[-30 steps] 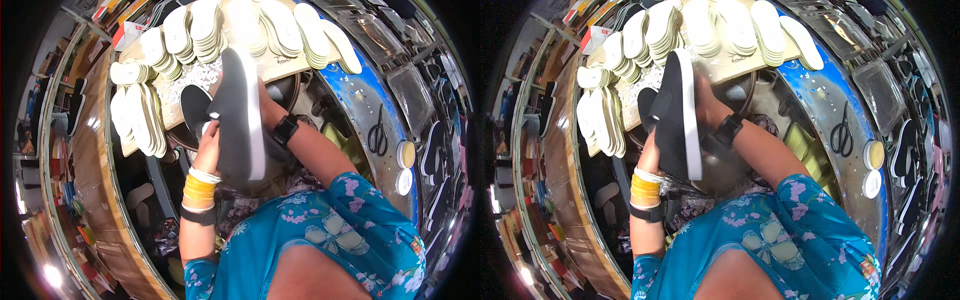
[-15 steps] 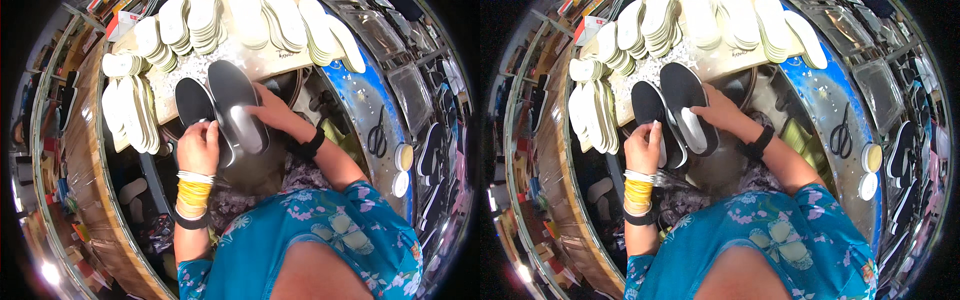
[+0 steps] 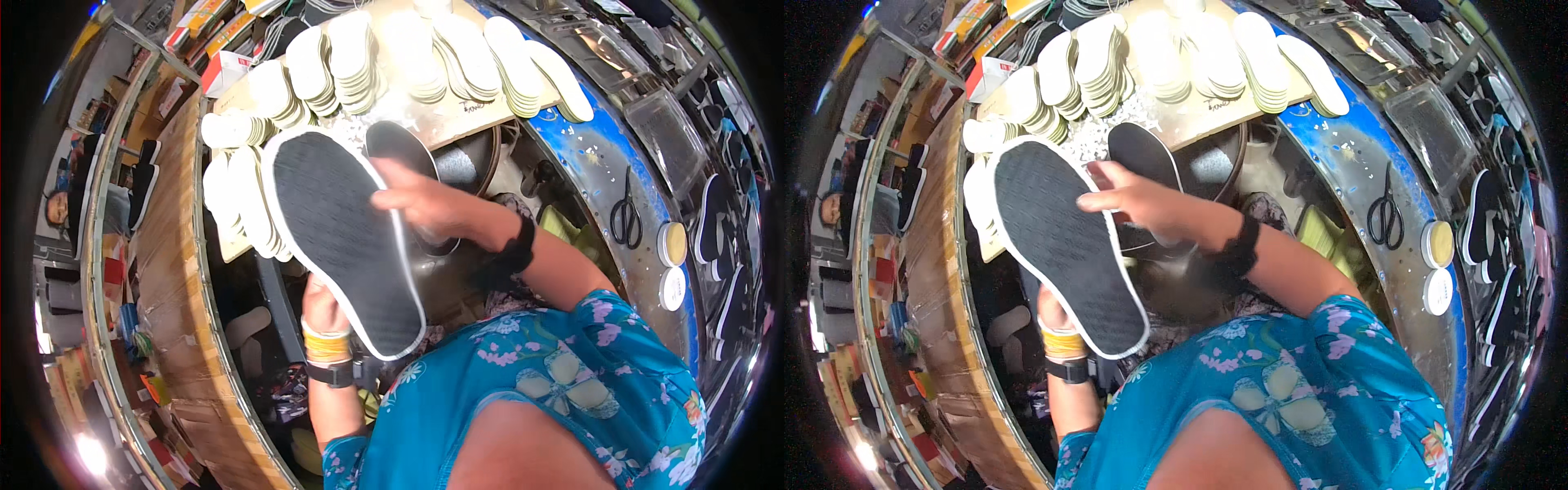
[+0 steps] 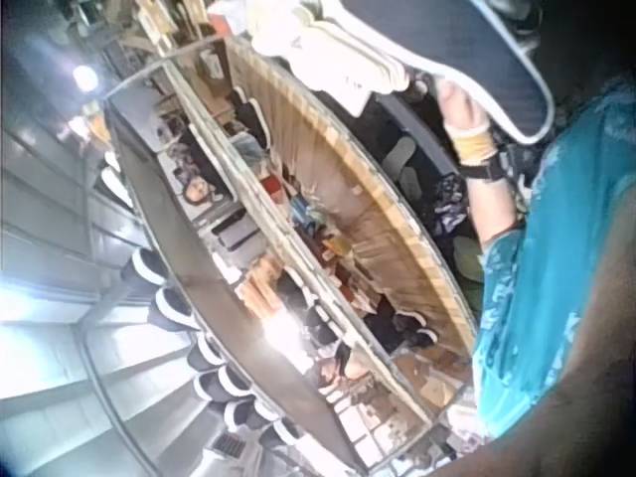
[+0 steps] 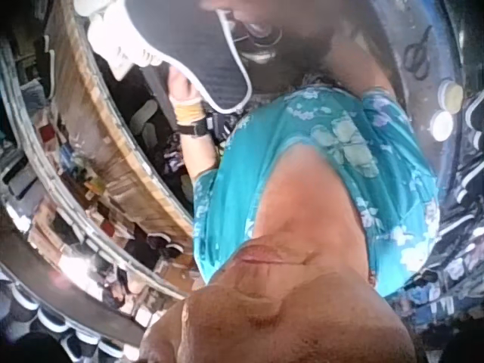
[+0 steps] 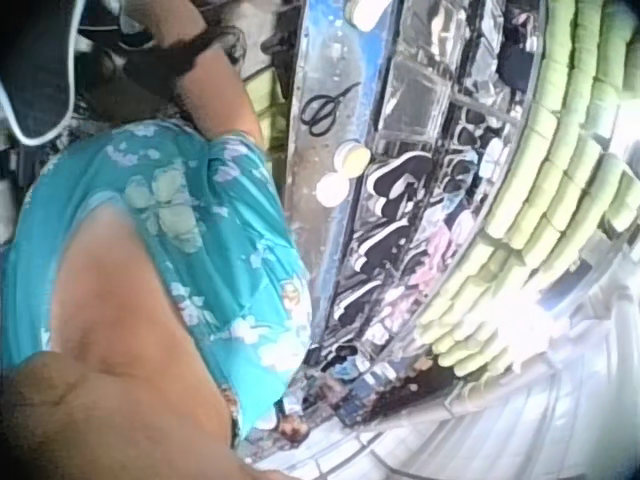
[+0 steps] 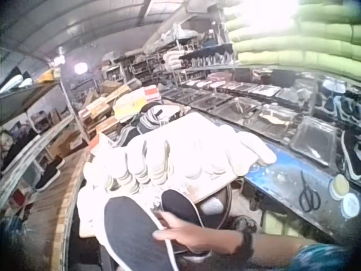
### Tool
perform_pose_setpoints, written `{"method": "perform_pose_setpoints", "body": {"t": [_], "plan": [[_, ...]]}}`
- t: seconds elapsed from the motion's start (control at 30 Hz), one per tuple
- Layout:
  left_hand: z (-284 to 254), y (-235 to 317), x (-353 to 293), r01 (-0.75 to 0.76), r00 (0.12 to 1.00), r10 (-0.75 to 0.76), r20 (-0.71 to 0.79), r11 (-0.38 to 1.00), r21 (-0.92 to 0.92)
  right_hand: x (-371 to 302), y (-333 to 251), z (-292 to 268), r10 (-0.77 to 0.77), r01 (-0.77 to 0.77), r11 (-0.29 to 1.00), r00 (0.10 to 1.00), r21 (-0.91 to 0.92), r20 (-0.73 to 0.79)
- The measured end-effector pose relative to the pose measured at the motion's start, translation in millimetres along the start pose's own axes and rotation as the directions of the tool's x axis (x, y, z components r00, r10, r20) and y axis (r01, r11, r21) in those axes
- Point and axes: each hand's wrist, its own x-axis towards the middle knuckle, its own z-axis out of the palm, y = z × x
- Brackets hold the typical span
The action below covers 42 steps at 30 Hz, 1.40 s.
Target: Insert insoles into shoes and trim the excess edges using scissors.
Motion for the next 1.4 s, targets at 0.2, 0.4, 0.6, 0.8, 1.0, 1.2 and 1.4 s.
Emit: {"method": "perform_pose_setpoints", "body": {"t": [0.2,0.4,0.6,0.8,1.0,1.2,1.4], "plan": [[-10,-16,-16,0.119,0.988,-0.097,-0.122,0.976,0.184,-7,-7,33,-0.378,0.330,0.897,0.917,-0.294,-0.126],[50,51,-6,-0.221,0.679,0.734,-0.011,0.218,0.951,-26,14,33,-0.490,0.316,0.716,0.863,-0.623,-0.125],[73,53,4,-0.209,0.631,0.612,0.476,-0.456,0.865,-46,18,50,-0.495,0.277,0.614,0.865,-0.739,-0.087],[78,53,1,-0.168,0.680,0.491,0.544,-0.618,0.768,-51,28,51,-0.589,0.318,0.436,0.808,-0.842,0.001],[75,66,1,-0.201,0.809,0.245,0.535,-0.739,0.643,-56,28,56,-0.565,0.308,0.326,0.822,-0.894,0.077],[65,61,20,-0.371,0.805,0.165,0.569,-0.608,0.702,-61,27,46,-0.460,0.228,0.357,0.887,-0.906,0.042],[-2,79,70,0.042,0.776,0.544,0.319,-0.549,0.835,-87,8,47,-0.432,0.150,0.456,0.899,-0.877,-0.071]]}}
